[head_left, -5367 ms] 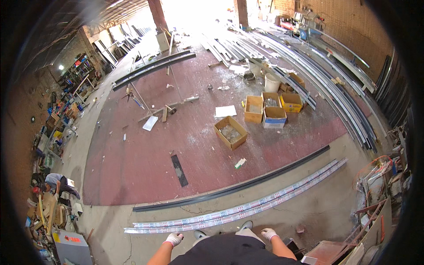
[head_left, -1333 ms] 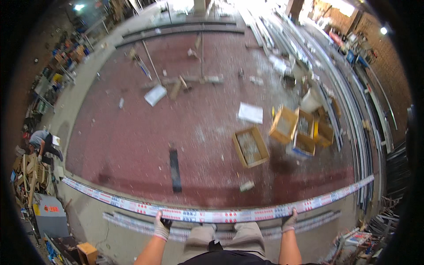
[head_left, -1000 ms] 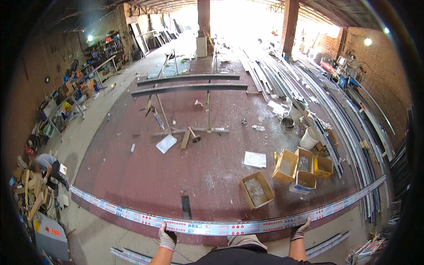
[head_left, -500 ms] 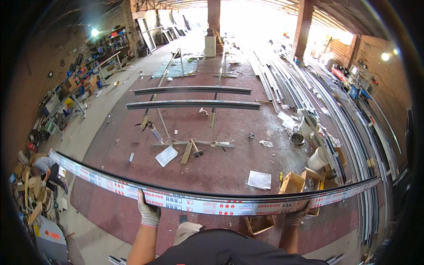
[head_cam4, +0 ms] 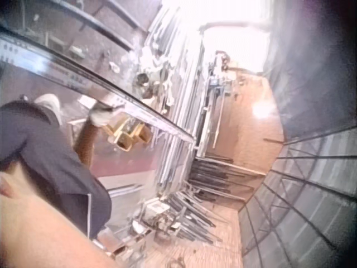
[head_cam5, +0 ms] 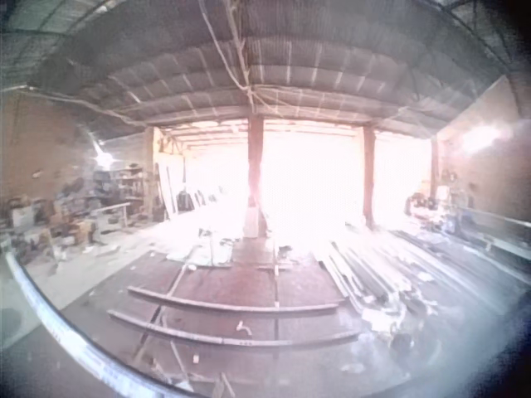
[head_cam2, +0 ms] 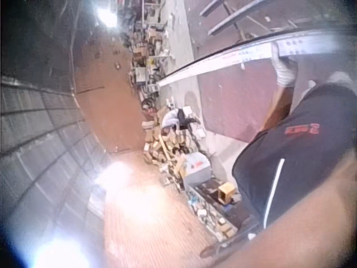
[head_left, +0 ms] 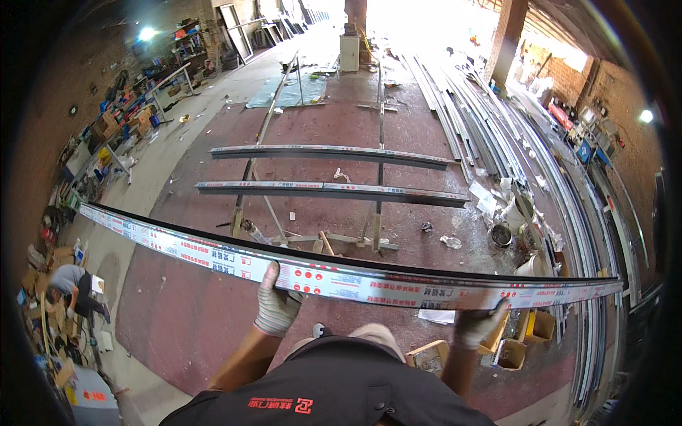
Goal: The person handles long aluminum profiles, measures them with a tape measure, and uses a cutting machine to trim the pieces. The person then assembles the cut profiles into rectangular window frames on a workbench.
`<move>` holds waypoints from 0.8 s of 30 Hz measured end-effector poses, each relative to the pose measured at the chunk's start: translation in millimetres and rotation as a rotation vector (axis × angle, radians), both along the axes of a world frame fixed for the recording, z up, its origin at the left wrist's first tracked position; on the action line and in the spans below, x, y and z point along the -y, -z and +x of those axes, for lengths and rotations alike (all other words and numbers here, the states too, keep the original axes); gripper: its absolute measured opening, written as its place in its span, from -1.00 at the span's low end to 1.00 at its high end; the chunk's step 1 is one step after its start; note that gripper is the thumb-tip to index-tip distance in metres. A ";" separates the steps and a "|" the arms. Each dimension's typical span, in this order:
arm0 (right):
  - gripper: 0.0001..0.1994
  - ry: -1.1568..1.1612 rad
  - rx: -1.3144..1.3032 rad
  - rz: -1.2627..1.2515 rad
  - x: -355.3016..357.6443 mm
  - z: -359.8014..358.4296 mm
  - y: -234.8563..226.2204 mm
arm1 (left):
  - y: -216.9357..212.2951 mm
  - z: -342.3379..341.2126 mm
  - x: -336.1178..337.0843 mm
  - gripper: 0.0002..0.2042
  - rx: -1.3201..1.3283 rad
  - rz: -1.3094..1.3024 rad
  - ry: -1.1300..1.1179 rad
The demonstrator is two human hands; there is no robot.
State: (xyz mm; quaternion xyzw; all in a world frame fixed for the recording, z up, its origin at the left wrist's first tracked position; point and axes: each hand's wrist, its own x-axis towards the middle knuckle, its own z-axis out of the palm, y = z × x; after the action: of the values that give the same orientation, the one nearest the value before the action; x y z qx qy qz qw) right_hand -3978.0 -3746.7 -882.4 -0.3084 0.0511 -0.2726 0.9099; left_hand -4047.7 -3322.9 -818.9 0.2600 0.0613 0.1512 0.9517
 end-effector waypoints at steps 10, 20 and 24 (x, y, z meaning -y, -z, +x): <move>-0.46 0.021 0.104 0.273 39.2 113.6 211.6 | 206.9 125.6 -82.9 -0.63 0.131 0.086 -0.103; -0.50 -0.040 0.193 0.211 -32.7 261.2 399.4 | 362.2 267.1 -121.2 -0.67 0.318 0.162 -0.204; -0.52 -0.140 0.242 0.254 -59.4 335.2 458.6 | 424.0 345.2 -83.5 -0.74 0.368 -0.088 -0.054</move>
State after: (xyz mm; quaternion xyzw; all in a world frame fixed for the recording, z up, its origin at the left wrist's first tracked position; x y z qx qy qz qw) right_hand -3642.8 -3687.3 -1341.0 -0.1590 -0.0462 -0.2353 0.9577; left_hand -3702.5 -3239.4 -1243.0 0.1845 -0.1004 0.2189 0.9529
